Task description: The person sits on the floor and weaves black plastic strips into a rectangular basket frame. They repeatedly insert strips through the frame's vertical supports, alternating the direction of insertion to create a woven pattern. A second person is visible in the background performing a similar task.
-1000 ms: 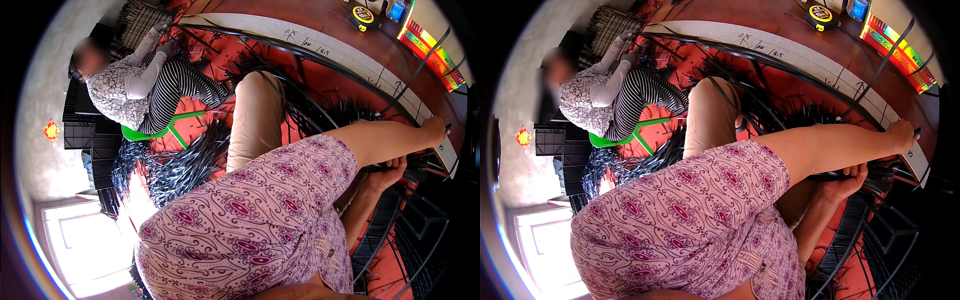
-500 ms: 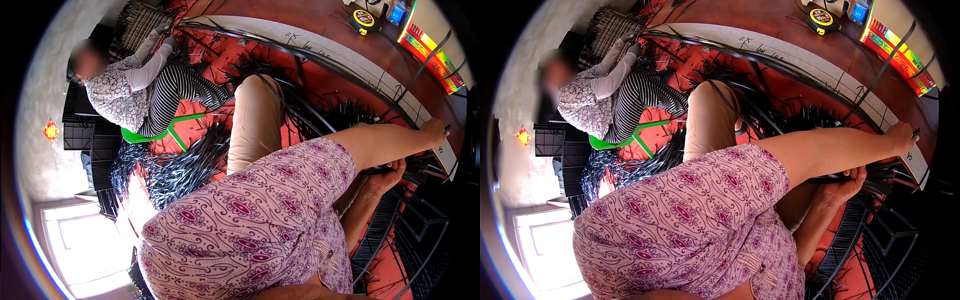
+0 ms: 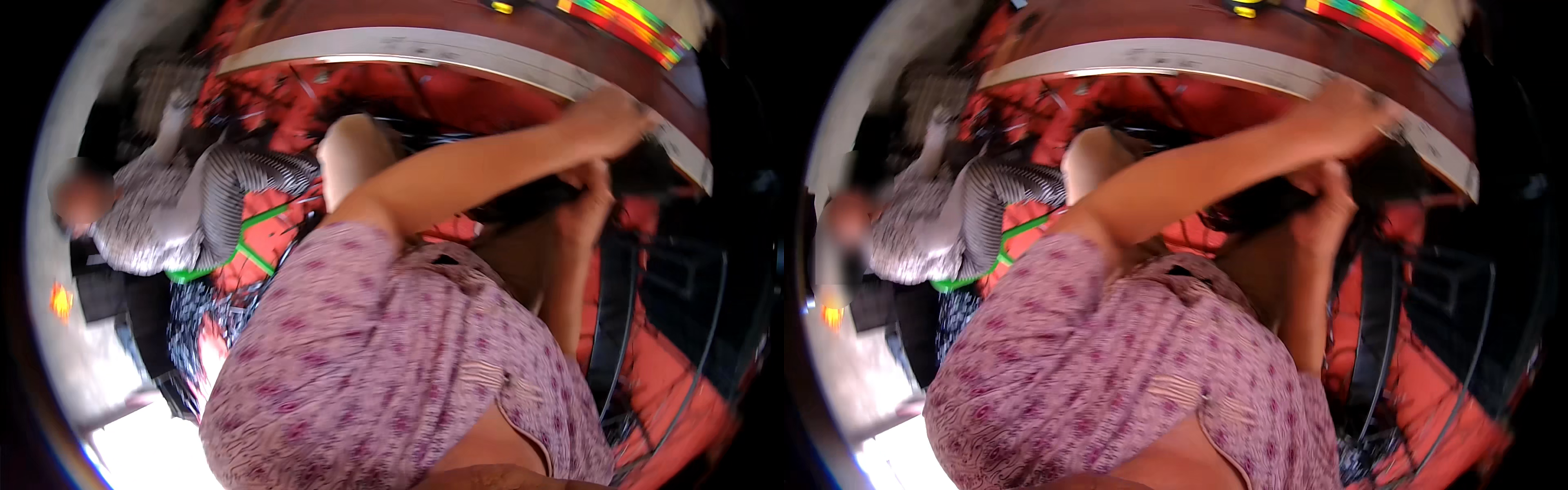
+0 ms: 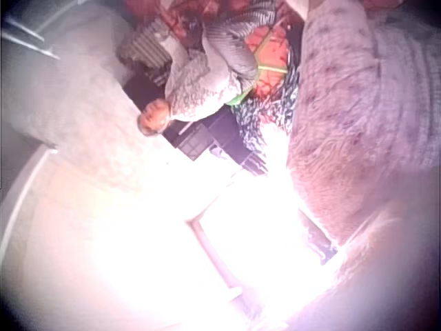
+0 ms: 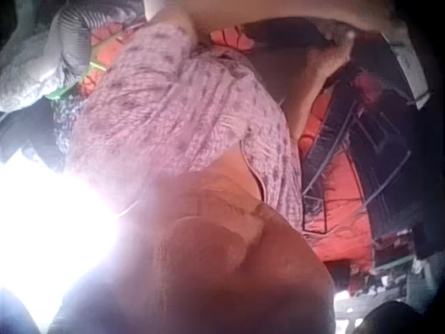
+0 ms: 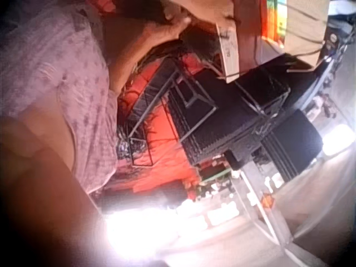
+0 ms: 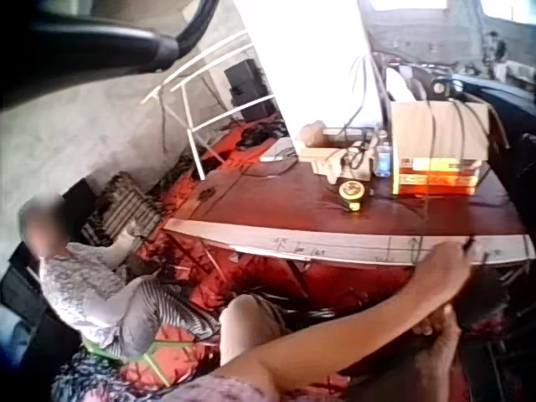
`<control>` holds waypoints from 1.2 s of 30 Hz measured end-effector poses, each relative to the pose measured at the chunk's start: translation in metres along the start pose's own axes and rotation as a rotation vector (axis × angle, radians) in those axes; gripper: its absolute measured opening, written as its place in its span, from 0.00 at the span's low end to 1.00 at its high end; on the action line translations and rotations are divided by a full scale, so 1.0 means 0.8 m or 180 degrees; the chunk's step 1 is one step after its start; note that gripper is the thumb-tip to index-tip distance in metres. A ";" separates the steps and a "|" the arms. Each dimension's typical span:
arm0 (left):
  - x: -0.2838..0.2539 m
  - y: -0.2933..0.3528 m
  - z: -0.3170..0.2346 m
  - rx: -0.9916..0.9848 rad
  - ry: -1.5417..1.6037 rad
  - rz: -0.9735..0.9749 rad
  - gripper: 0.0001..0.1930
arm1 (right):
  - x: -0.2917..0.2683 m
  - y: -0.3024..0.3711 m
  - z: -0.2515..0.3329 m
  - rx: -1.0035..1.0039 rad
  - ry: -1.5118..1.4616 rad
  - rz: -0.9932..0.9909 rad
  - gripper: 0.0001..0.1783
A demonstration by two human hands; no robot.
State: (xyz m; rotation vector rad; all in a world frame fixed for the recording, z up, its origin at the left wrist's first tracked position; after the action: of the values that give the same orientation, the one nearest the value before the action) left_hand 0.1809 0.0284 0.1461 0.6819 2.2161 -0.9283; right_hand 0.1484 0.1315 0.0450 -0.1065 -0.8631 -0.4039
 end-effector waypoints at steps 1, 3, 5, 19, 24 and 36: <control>-0.027 0.016 -0.013 -0.0802 0.0845 0.0158 0.22 | 0.019 0.008 -0.004 0.0022 0.0358 -0.0065 0.04; -0.067 0.042 -0.030 -0.1799 0.1940 -0.0162 0.24 | 0.054 0.022 -0.003 0.0189 0.0625 0.0301 0.09; -0.085 0.068 -0.021 -0.2090 0.2646 -0.0527 0.24 | 0.071 0.034 0.001 0.0129 0.0880 0.0836 0.15; -0.201 0.223 -0.080 -0.1651 0.2841 -0.2198 0.20 | 0.131 0.100 -0.064 -0.0523 0.2427 0.0883 0.09; -0.254 0.298 -0.070 0.0006 0.0690 -0.1823 0.32 | 0.147 0.102 -0.083 -0.0677 0.2490 0.0673 0.12; -0.577 0.609 0.174 -0.1551 -0.4400 -0.3128 0.54 | 0.170 0.124 -0.042 -0.0221 0.1678 0.1577 0.16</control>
State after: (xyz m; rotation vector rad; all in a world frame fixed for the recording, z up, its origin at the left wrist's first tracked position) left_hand 0.8576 0.1255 0.1903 -1.1022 1.2216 -0.7776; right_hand 0.2898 0.1733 0.1335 -0.2585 -0.2824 0.0122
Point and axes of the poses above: each hand's wrist, its own y-axis away from the middle knuckle, its own x-axis out of the palm, z = x × y, the point moved 1 cm from there along -y, towards the middle knuckle, and after that the axes turned 1 degree about x, right-handed, at the moved point
